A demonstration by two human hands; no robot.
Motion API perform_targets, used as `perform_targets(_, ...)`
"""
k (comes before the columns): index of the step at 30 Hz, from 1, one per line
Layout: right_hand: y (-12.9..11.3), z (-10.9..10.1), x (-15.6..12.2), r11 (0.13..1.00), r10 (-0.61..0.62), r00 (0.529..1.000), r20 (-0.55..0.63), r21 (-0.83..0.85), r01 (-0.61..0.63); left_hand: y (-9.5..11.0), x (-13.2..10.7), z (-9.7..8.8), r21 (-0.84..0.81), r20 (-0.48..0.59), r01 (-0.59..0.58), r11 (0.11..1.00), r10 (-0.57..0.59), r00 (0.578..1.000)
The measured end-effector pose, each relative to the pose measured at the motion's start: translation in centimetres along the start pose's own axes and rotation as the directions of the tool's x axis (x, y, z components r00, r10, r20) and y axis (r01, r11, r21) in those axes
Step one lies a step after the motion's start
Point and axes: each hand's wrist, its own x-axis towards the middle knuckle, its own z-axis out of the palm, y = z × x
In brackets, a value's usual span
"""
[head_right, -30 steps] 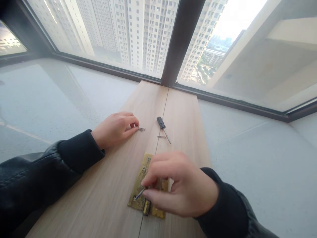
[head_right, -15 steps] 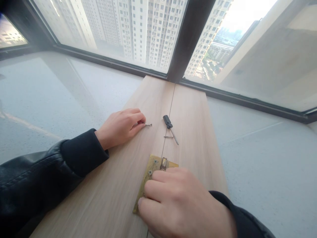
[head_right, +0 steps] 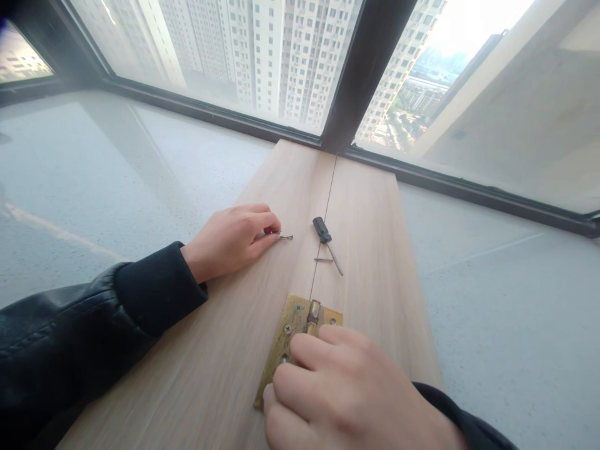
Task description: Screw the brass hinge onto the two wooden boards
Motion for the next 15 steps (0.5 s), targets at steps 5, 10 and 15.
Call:
perform_targets(5,0.4,0.2,0.5,0.999,0.024,1.0,-0.009,0.026,-0.024,-0.1,0.1,0.0,-0.014,-0.019,-0.002,1.0,0.002,1.0)
perform_targets(10,0.7,0.7,1.0,0.99,0.04,0.998,-0.054,0.141,-0.032,0.0,0.0,0.0,-0.031,-0.013,0.004,1.0,-0.004,1.0)
perform_targets(15,0.8,0.0,1.2,0.981,0.072,0.995,-0.067,0.187,-0.059,0.0,0.0,0.0,-0.039,-0.012,0.009,0.999,-0.01,1.0)
